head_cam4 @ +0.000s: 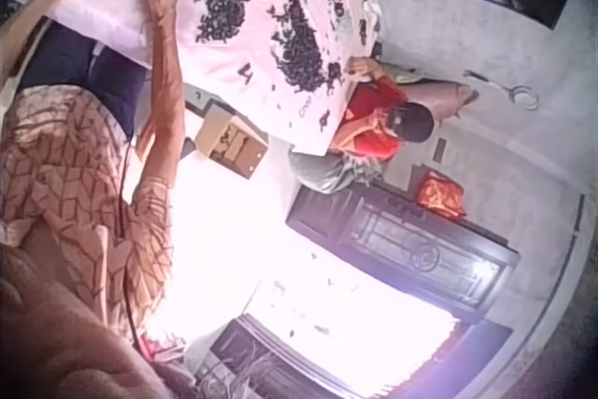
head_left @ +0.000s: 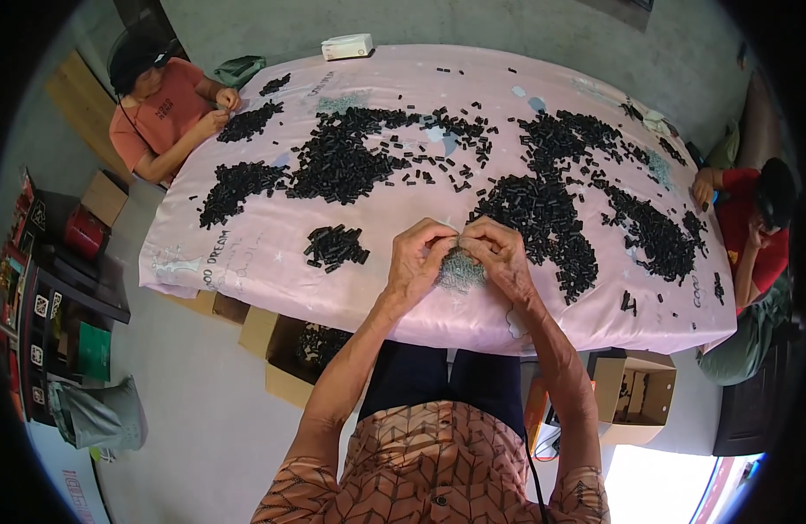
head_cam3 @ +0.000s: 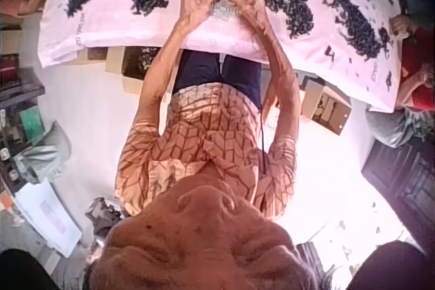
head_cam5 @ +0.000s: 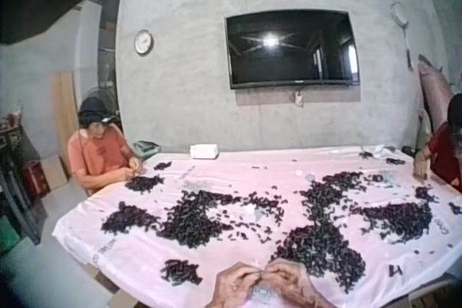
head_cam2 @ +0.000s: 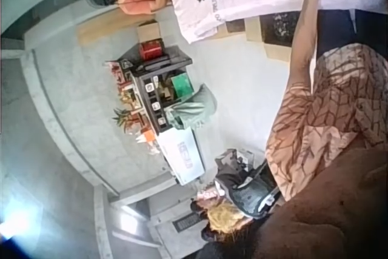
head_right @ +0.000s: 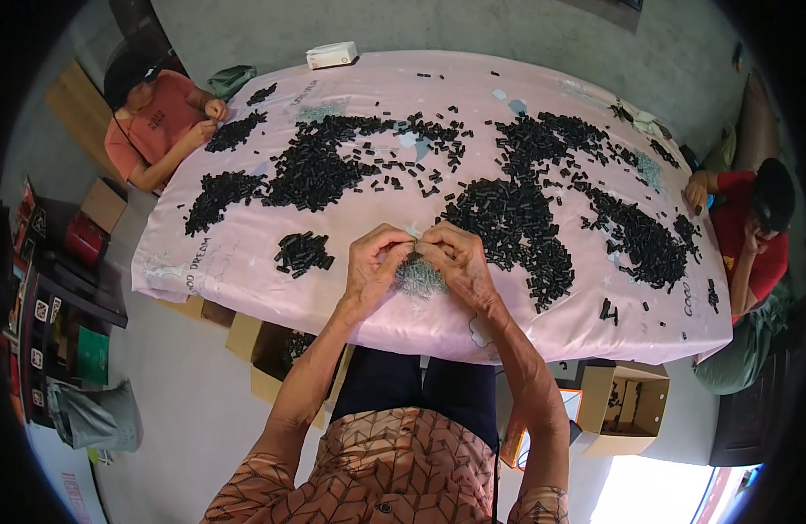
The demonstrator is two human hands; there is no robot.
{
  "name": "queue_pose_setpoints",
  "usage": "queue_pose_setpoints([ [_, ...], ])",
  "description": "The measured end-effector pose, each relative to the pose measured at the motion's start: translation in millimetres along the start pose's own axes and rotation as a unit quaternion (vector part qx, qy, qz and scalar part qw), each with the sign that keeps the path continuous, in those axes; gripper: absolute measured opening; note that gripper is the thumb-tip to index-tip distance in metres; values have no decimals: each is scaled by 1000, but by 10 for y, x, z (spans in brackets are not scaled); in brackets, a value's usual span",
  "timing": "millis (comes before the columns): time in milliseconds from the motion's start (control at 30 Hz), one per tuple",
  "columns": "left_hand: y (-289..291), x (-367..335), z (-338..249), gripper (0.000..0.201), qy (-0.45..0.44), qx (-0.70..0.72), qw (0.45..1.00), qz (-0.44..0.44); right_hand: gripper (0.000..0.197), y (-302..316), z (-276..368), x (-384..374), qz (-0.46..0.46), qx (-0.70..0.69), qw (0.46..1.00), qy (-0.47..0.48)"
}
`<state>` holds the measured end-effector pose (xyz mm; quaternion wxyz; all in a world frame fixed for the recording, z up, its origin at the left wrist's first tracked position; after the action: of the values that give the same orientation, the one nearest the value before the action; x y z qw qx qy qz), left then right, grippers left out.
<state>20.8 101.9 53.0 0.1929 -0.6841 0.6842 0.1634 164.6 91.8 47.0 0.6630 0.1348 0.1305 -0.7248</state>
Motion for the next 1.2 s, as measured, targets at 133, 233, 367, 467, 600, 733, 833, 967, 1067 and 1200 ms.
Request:
queue_pose_setpoints([
  [133, 196, 46, 83, 7, 28, 2, 999, -17, 7, -176, -89, -8, 19, -21, 1000, -2],
  [233, 70, 26, 94, 6, 40, 23, 999, 4, 7, -42, -62, -5, -5, -14, 1000, -1],
  [367, 89, 26, 188, 6, 117, 60, 991, 1, 8, -51, -68, -9, -13, -7, 1000, 3],
  [467, 58, 17, 237, 8, 134, 88, 987, -4, 7, 19, -82, -8, -36, -12, 999, -16],
  [600, 235, 31, 211, 11, 75, 77, 994, -33, 7, -105, -173, -27, -48, -21, 997, -57],
  [733, 101, 29, 103, 14, 62, 3, 998, -15, 5, 37, -127, -33, -62, -24, 997, -42],
  [833, 119, 61, 289, 17, 156, 68, 985, -26, 7, 44, -67, -28, -61, -16, 998, -21],
  [967, 148, 58, 338, 19, 181, 159, 971, 0, 9, -3, -26, -27, -50, -42, 998, -18],
  [1067, 31, 22, 291, 18, 199, 237, 951, 18, 11, 92, 48, 8, -67, -93, 993, -32],
  [1200, 238, 61, 387, 15, 250, 253, 935, -5, 12, -168, 12, 54, -40, -125, 991, -26],
])
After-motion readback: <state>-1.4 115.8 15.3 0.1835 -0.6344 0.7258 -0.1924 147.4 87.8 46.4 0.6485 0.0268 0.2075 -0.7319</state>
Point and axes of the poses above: each hand's wrist, its own x-axis away from the middle knuckle, its own y-axis out of the back of the hand, z = x × y, the point moved 8 cm from there along -x, towards the middle knuckle, and after that the axes turned 14 degrees about -z, right-handed, at the moved point
